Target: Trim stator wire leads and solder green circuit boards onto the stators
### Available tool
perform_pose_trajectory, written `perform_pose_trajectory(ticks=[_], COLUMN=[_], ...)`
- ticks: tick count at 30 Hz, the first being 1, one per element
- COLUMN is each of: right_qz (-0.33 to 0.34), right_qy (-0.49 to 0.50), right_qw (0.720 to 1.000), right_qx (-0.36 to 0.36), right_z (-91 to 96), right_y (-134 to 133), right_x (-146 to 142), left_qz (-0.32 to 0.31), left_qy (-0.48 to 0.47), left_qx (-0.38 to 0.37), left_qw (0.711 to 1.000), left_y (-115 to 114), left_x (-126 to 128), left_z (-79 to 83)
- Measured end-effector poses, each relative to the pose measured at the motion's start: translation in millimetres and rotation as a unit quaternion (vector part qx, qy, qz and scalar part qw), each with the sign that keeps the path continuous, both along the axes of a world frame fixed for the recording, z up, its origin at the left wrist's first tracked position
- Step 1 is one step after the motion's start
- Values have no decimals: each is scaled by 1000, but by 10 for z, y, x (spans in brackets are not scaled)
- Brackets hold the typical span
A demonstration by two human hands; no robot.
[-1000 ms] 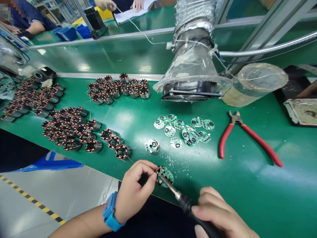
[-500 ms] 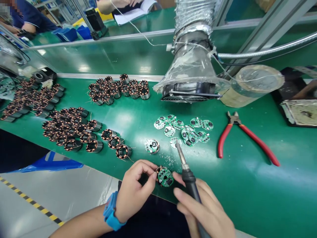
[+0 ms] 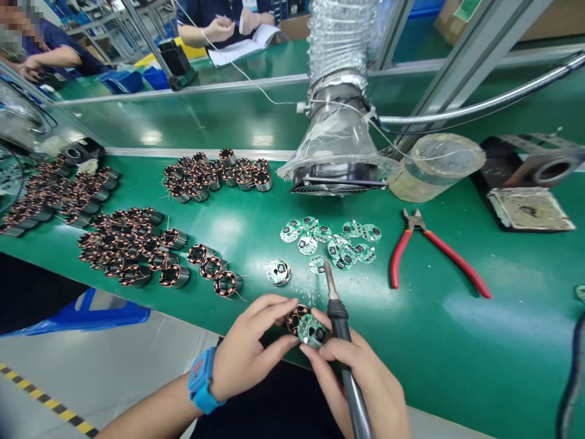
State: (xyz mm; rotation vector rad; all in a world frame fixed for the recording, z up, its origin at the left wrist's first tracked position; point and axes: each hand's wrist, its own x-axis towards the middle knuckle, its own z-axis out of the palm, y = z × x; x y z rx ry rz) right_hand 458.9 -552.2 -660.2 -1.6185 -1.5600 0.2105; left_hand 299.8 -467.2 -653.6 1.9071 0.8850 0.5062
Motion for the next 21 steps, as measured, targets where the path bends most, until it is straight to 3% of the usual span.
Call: perform_pose_trajectory(ticks=[7,11,13,17,21], right_qz=[-7,6,4,4,15], right_qy=[62,65,60,33,-3], right_qw=[998,998,998,999,1000], right_qx=[8,15,19,20,11], right_z=[-119,-124,-110,-85,-81], right_y=[-33,-37,-36,-13,32], right_x=[-11,-37,-47,-63,-69], left_qz=[-3,29,36,-13,-63], left_qy=[25,10,18,90,133], left_qx=[132,156,202,315,272], left_qw=[991,987,979,945,951], left_y=[0,-12,-18,-44,-97], left_x=[10,26,42,67,32], left_z=[-9,-17,-11,56,65])
